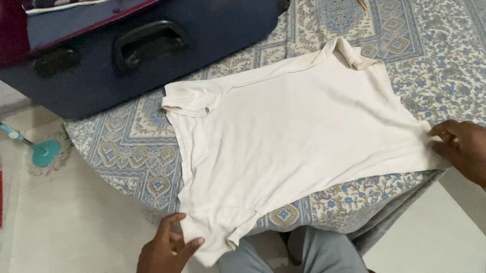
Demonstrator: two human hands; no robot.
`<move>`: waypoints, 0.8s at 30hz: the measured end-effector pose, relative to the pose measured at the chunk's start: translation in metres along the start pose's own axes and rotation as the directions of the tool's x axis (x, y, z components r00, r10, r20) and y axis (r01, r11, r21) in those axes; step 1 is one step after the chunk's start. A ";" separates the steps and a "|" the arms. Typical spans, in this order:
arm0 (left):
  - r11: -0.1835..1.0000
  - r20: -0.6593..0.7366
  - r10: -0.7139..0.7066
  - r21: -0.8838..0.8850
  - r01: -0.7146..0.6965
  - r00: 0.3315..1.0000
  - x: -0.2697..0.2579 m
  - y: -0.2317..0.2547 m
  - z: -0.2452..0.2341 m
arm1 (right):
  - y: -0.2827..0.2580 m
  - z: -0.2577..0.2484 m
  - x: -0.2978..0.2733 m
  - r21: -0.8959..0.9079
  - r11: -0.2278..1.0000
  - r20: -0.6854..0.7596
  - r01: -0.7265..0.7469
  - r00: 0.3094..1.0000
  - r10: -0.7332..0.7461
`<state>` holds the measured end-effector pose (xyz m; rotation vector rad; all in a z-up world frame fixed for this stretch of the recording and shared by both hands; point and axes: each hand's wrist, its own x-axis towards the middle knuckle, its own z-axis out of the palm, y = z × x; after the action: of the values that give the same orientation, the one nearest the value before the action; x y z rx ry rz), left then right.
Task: The person folds a white t-shirt on a table with a patterned cloth and places it into an open blue suitcase.
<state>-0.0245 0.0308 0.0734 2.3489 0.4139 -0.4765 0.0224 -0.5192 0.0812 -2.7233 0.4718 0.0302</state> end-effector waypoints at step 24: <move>0.876 -0.463 0.481 0.291 -0.385 0.744 0.229 0.101 0.009 | -0.101 0.050 0.238 -0.170 0.965 -0.243 0.198 0.941 -0.236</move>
<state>0.2174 -0.0100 0.0236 2.6236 0.0417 0.3874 0.2820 -0.4889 0.0512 -2.9191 0.2426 -0.3722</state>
